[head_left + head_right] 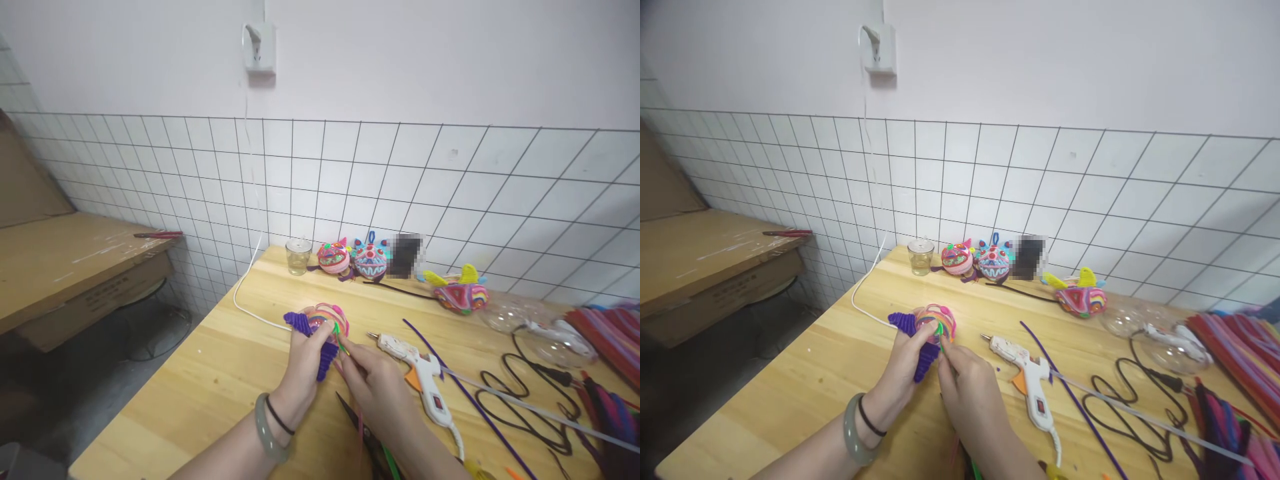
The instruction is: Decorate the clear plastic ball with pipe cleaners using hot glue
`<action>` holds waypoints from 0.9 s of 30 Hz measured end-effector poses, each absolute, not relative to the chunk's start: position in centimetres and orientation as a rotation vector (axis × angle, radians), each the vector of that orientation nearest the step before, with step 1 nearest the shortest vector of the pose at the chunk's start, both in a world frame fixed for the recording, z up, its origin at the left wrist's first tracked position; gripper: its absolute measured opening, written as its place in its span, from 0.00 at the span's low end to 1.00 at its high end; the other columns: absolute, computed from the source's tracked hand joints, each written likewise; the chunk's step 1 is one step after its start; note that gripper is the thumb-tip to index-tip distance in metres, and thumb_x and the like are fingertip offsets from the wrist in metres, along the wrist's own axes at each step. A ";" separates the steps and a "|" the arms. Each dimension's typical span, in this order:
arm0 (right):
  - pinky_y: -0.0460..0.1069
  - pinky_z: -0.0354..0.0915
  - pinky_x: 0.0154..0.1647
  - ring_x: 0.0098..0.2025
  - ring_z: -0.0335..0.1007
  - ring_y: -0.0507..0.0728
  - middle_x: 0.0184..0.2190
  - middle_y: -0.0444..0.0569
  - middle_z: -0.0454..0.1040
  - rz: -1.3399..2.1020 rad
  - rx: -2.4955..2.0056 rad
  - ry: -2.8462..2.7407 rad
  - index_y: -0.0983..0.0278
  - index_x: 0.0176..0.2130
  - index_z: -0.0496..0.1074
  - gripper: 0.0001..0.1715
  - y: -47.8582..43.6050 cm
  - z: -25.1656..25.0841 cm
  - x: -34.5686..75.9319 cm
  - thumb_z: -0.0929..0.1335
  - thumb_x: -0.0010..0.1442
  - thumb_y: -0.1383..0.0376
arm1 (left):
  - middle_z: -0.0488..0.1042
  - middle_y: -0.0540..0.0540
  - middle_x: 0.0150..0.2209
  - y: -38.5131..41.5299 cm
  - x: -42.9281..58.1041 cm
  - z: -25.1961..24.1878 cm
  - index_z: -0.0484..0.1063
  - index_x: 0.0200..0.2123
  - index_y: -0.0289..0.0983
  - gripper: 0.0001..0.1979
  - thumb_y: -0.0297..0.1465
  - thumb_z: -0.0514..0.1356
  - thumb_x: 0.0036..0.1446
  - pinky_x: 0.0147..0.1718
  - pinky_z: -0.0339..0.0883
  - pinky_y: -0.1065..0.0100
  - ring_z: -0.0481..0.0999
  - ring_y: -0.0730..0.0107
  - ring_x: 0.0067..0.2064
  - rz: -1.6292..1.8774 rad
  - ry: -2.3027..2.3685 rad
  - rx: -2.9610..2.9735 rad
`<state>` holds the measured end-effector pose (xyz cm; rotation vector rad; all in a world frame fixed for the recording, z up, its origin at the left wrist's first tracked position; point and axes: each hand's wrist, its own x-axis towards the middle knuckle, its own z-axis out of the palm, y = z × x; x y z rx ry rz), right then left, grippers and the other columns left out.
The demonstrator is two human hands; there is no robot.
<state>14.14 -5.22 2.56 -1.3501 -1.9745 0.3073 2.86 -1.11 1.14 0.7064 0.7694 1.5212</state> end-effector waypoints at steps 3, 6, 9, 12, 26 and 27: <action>0.49 0.70 0.31 0.31 0.77 0.58 0.32 0.53 0.81 0.320 -1.340 -1.959 0.68 0.47 0.77 0.21 -5.1 2.2 14.1 0.60 0.62 0.67 | 0.76 0.47 0.33 -1.2 2.9 1.4 0.74 0.33 0.36 0.09 0.29 0.66 0.45 0.40 0.66 0.64 0.74 0.64 0.36 1.527 0.736 0.716; 0.49 0.70 0.30 0.29 0.76 0.58 0.30 0.51 0.81 0.343 -1.335 -1.949 0.66 0.47 0.77 0.20 -5.0 1.9 14.1 0.60 0.62 0.67 | 0.76 0.47 0.32 -1.1 3.0 1.4 0.74 0.31 0.36 0.08 0.29 0.66 0.45 0.38 0.66 0.65 0.74 0.65 0.35 1.536 0.749 0.703; 0.50 0.71 0.33 0.31 0.77 0.59 0.30 0.51 0.81 0.374 -1.316 -1.933 0.65 0.48 0.76 0.19 -5.0 1.6 14.0 0.61 0.62 0.67 | 0.75 0.48 0.32 -1.1 3.0 1.3 0.74 0.32 0.37 0.08 0.29 0.66 0.46 0.38 0.66 0.65 0.73 0.66 0.34 1.529 0.766 0.699; 0.51 0.71 0.36 0.33 0.77 0.60 0.31 0.53 0.81 0.399 -1.312 -1.933 0.66 0.47 0.76 0.19 -5.0 1.6 13.9 0.60 0.63 0.67 | 0.75 0.48 0.33 -1.2 2.9 1.2 0.74 0.33 0.37 0.08 0.29 0.66 0.47 0.39 0.65 0.64 0.74 0.65 0.36 1.523 0.762 0.718; 0.51 0.70 0.36 0.32 0.75 0.59 0.28 0.52 0.78 0.436 -1.315 -1.927 0.68 0.46 0.76 0.20 -4.9 1.8 13.7 0.59 0.64 0.66 | 0.75 0.46 0.37 -1.2 3.2 0.4 0.73 0.37 0.37 0.12 0.34 0.67 0.49 0.44 0.65 0.64 0.73 0.65 0.40 1.529 0.740 0.717; 0.51 0.70 0.36 0.32 0.75 0.59 0.28 0.52 0.78 0.429 -1.319 -1.924 0.69 0.46 0.76 0.20 -4.9 1.8 13.7 0.59 0.64 0.66 | 0.75 0.46 0.38 -1.3 3.3 0.3 0.73 0.38 0.38 0.13 0.35 0.67 0.49 0.45 0.64 0.64 0.73 0.65 0.40 1.530 0.739 0.721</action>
